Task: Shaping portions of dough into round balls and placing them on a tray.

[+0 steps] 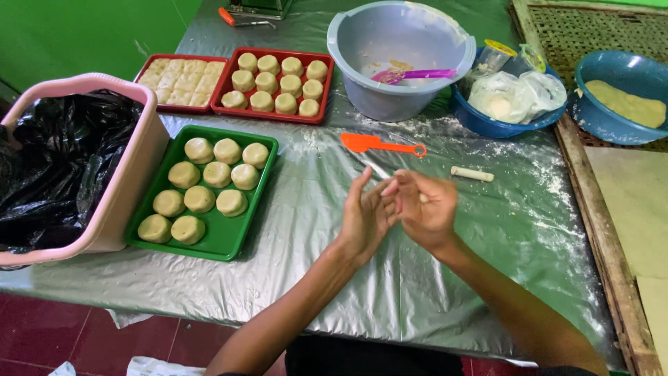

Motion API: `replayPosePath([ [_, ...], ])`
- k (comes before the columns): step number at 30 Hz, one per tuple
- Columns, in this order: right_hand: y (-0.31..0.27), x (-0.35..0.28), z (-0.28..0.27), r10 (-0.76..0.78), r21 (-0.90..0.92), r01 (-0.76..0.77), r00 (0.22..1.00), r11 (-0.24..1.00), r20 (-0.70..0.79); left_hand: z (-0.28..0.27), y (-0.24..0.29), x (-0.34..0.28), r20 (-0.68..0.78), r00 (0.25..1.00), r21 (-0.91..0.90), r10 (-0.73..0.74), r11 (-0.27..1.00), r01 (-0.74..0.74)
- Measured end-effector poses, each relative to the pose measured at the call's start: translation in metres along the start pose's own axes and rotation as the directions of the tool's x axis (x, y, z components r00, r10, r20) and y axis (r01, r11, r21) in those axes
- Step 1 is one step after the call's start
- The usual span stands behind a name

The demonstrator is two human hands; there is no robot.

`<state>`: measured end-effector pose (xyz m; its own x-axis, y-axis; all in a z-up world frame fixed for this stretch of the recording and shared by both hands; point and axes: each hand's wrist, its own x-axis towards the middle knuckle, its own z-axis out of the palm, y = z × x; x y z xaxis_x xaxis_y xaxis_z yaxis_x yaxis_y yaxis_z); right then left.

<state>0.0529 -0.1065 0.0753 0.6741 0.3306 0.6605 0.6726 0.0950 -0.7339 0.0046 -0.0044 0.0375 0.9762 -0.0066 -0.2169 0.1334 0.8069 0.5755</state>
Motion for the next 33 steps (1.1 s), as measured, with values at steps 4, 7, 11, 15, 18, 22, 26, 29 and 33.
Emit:
replayPosePath([
  [4, 0.003, -0.019, 0.015, 0.103, 0.170, -0.130, 0.982, 0.977, 0.157, 0.010, 0.000, 0.007, -0.037, 0.996, -0.139, 0.082, 0.987, -0.086],
  [7, -0.013, -0.017, 0.016, 0.109, 0.141, -0.147, 0.964, 0.979, 0.244, 0.012, -0.003, 0.005, 0.061, 0.975, -0.214, 0.215, 0.957, -0.198],
  [11, -0.004, -0.005, 0.005, -0.033, -0.291, 0.115, 0.962, 0.950, 0.272, 0.019, -0.009, 0.003, -0.060, 0.966, -0.038, 0.252, 0.966, -0.254],
  [15, 0.001, 0.003, -0.017, 0.013, -0.407, 0.100, 0.964, 0.908, 0.267, 0.020, 0.003, 0.014, -0.250, 0.914, 0.282, 0.319, 0.927, -0.246],
  [18, -0.015, 0.009, -0.024, 0.070, -0.292, -0.024, 0.987, 0.956, 0.147, 0.012, 0.004, 0.021, -0.258, 0.918, 0.242, 0.300, 0.940, -0.239],
  [22, -0.026, 0.004, -0.023, 0.047, -0.302, -0.008, 0.991, 0.953, 0.125, 0.026, 0.014, 0.010, -0.257, 0.918, 0.189, 0.301, 0.948, -0.257],
  [26, -0.025, -0.006, -0.015, -0.062, -0.271, 0.104, 0.985, 0.957, 0.160, 0.023, 0.012, 0.014, -0.247, 0.915, 0.157, 0.319, 0.945, -0.287],
  [29, -0.023, -0.015, -0.010, -0.139, -0.273, 0.188, 0.972, 0.943, 0.191, 0.013, 0.013, 0.026, -0.250, 0.930, 0.134, 0.269, 0.961, -0.242],
  [33, -0.014, -0.019, -0.002, -0.242, -0.296, 0.317, 0.933, 0.901, 0.265, 0.014, 0.004, 0.007, -0.214, 0.974, 0.086, 0.067, 0.995, -0.050],
])
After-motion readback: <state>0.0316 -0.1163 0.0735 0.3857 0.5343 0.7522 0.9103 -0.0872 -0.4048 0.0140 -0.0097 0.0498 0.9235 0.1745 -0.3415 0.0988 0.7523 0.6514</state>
